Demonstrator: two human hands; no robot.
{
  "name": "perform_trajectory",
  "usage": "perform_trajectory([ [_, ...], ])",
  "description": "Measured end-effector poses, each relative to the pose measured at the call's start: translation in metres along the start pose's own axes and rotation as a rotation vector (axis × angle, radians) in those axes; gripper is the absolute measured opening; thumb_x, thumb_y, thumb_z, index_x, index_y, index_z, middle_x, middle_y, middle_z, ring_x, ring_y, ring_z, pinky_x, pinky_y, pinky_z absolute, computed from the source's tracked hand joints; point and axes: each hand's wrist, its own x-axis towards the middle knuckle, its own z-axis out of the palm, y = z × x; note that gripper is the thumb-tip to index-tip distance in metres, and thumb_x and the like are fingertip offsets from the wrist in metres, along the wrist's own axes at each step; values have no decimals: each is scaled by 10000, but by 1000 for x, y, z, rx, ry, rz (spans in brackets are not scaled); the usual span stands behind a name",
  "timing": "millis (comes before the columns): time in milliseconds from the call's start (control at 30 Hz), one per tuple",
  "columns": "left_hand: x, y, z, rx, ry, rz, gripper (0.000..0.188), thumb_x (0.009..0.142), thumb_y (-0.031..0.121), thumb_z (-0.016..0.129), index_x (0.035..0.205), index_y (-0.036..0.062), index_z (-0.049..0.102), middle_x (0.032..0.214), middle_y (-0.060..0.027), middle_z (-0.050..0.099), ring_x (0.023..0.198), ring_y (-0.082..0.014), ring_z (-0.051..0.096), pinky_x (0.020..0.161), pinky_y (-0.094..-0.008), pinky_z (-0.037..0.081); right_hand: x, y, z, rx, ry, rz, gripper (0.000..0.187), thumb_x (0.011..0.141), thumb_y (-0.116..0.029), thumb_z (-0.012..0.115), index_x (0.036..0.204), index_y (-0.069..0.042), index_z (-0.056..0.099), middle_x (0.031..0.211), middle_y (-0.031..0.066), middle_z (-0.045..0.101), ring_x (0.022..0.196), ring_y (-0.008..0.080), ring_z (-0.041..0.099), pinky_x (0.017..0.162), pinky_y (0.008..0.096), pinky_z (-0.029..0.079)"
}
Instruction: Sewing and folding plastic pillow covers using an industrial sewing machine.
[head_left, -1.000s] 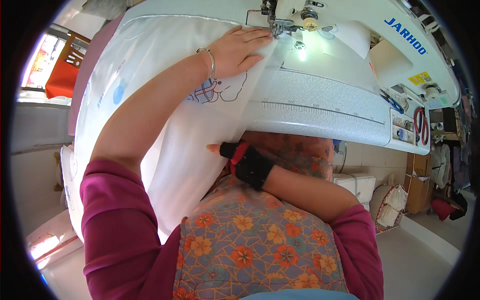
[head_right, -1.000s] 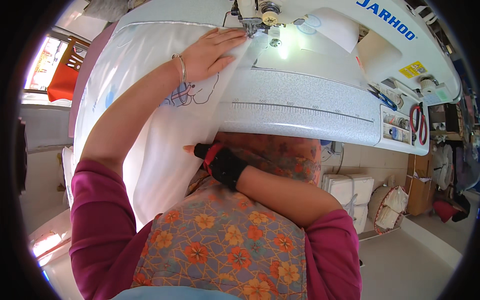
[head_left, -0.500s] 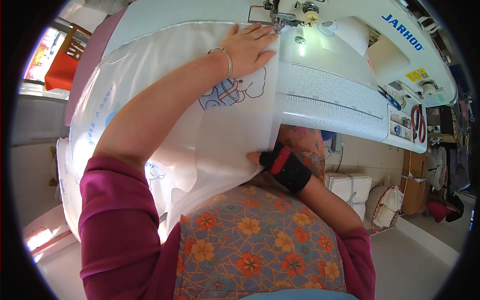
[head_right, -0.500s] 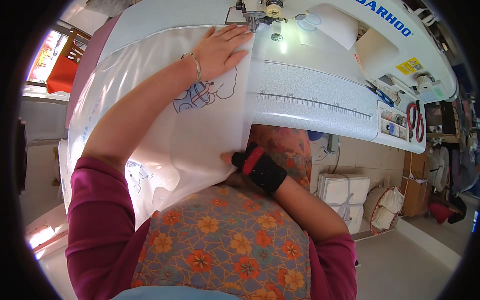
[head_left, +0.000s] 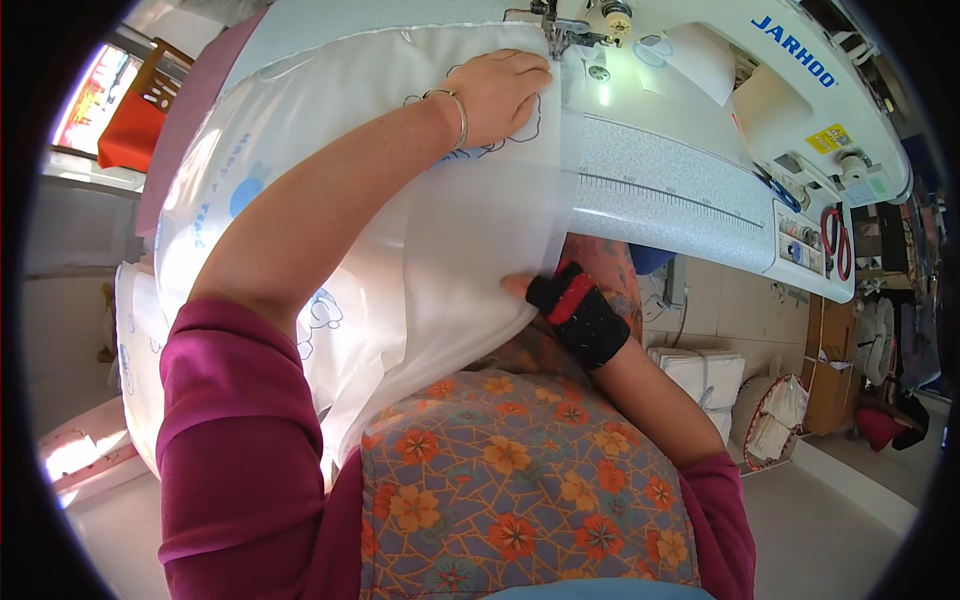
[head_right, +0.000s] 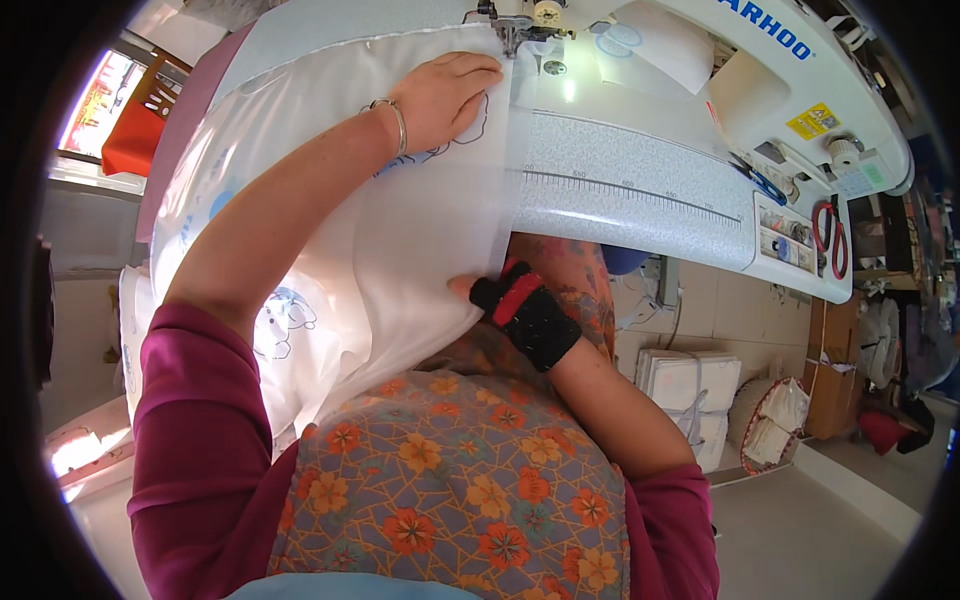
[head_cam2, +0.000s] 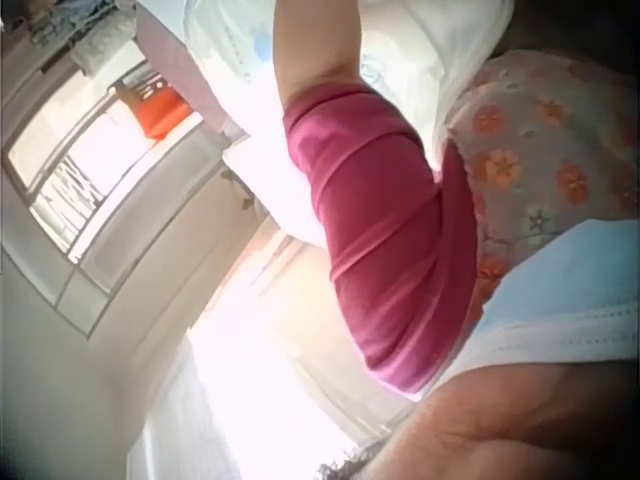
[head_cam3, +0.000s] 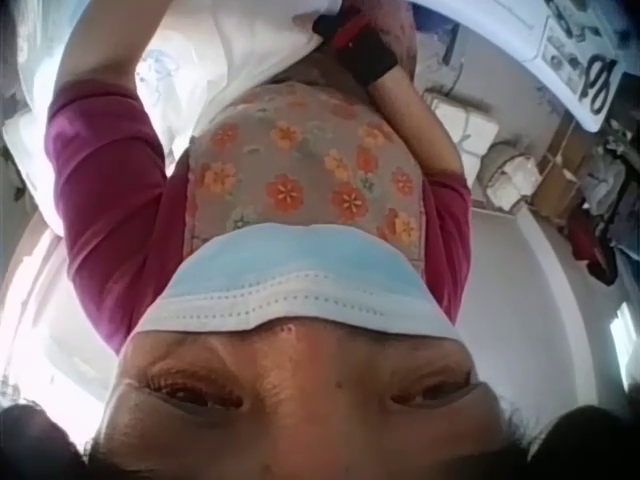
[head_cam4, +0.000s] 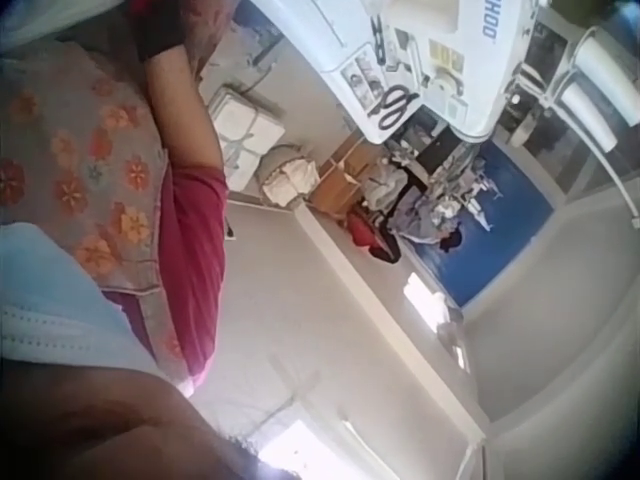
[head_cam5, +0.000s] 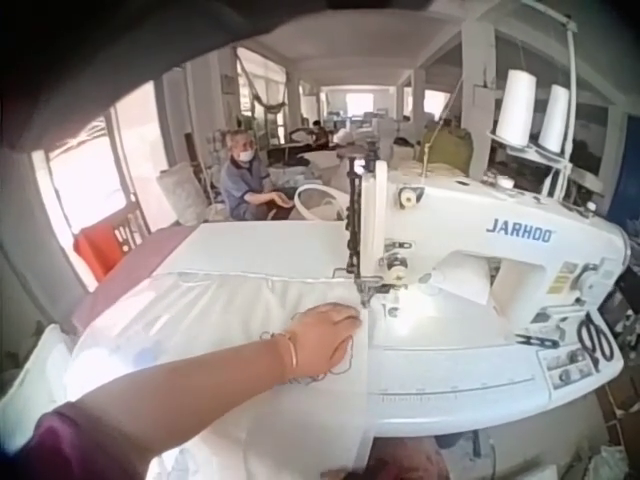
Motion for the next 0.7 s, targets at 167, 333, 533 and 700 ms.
perform_trajectory([
  [167,-12,13,2,126,4,6,340,892,175,469,1198,49,547,1297,-121,507,1221,-270,455,1045,-371,353,-31,-11,9,-179,-79,16,488,756,-161,713,1189,-6,549,1119,115,619,1036,208,572,909,325,447],
  [333,-19,17,1,68,48,41,319,884,155,490,1176,51,562,1278,-105,520,1192,-269,473,1027,-366,373,-54,-27,2,-114,-122,64,480,778,-158,697,1201,4,535,1091,105,620,1020,197,570,899,321,445],
  [533,-10,15,-5,70,39,45,297,885,152,492,1153,53,573,1229,-81,546,1157,-256,495,991,-352,408,-32,-14,0,-41,-62,40,442,788,-170,687,1171,10,558,1056,98,628,963,190,590,849,308,466],
  [700,-3,20,-9,72,-84,-24,315,822,51,492,1125,59,575,1227,-69,548,1150,-248,504,972,-348,430,-14,-5,-11,-85,1,136,438,760,-208,706,1136,-12,596,1023,119,656,946,205,603,816,343,483],
])
